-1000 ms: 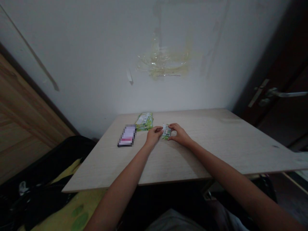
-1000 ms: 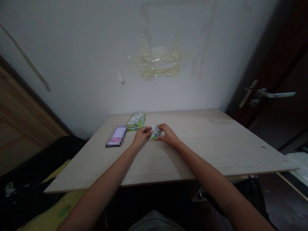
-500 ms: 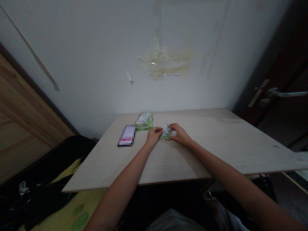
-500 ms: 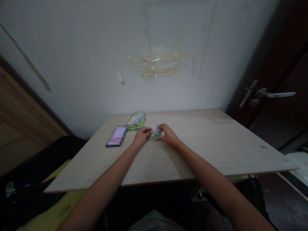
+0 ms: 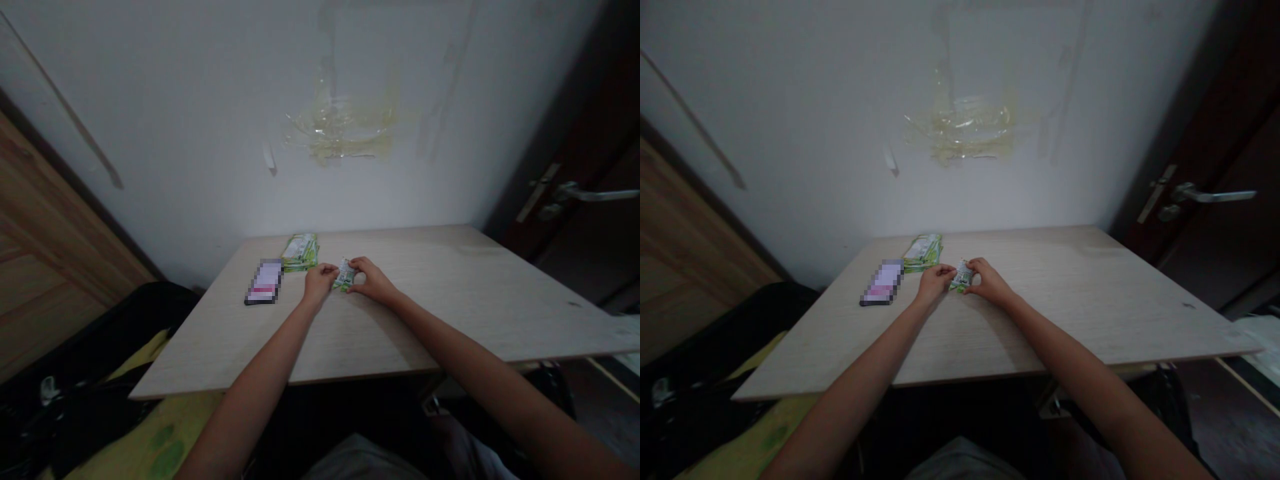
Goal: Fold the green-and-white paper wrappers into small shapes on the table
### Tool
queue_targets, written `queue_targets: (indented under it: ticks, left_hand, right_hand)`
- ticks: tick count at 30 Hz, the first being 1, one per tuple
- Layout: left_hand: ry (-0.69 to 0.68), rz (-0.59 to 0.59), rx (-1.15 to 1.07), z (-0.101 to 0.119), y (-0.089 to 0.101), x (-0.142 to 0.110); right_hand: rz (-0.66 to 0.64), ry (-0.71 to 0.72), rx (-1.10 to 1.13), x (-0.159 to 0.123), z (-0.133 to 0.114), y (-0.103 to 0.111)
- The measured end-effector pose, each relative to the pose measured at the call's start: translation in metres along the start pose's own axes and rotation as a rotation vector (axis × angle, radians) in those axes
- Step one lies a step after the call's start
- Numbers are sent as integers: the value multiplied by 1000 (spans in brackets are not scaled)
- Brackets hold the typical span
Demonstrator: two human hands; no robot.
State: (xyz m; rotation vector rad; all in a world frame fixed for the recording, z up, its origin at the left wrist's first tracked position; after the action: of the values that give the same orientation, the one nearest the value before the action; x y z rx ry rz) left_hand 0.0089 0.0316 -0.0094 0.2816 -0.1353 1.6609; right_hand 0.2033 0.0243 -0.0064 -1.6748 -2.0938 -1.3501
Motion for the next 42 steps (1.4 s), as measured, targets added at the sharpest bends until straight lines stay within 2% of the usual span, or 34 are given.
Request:
queue_targets:
  ticks: [16, 26, 42]
  left_hand:
    - [38, 17, -1, 12, 2, 0]
    - [36, 20, -31, 7, 2, 1]
    - [61, 52, 2, 11, 4, 1]
  right_hand:
    - [-7, 20, -25, 2, -2, -1]
    - [-18, -7, -47, 3, -3, -1]
    - [-14, -36, -49, 4, -7, -3]
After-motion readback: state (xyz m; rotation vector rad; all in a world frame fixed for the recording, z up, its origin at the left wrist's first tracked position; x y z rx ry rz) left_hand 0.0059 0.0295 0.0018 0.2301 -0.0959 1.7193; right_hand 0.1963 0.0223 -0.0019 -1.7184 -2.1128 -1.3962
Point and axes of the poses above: each hand's wrist, its own x-axis towards the middle knuckle, its own y-axis out of the back of the hand, z = x × y, the point moved 1 cm from there along x, towards the middle knuckle, and after that the axes turned 2 degrees about -y, right-handed, at the moved point
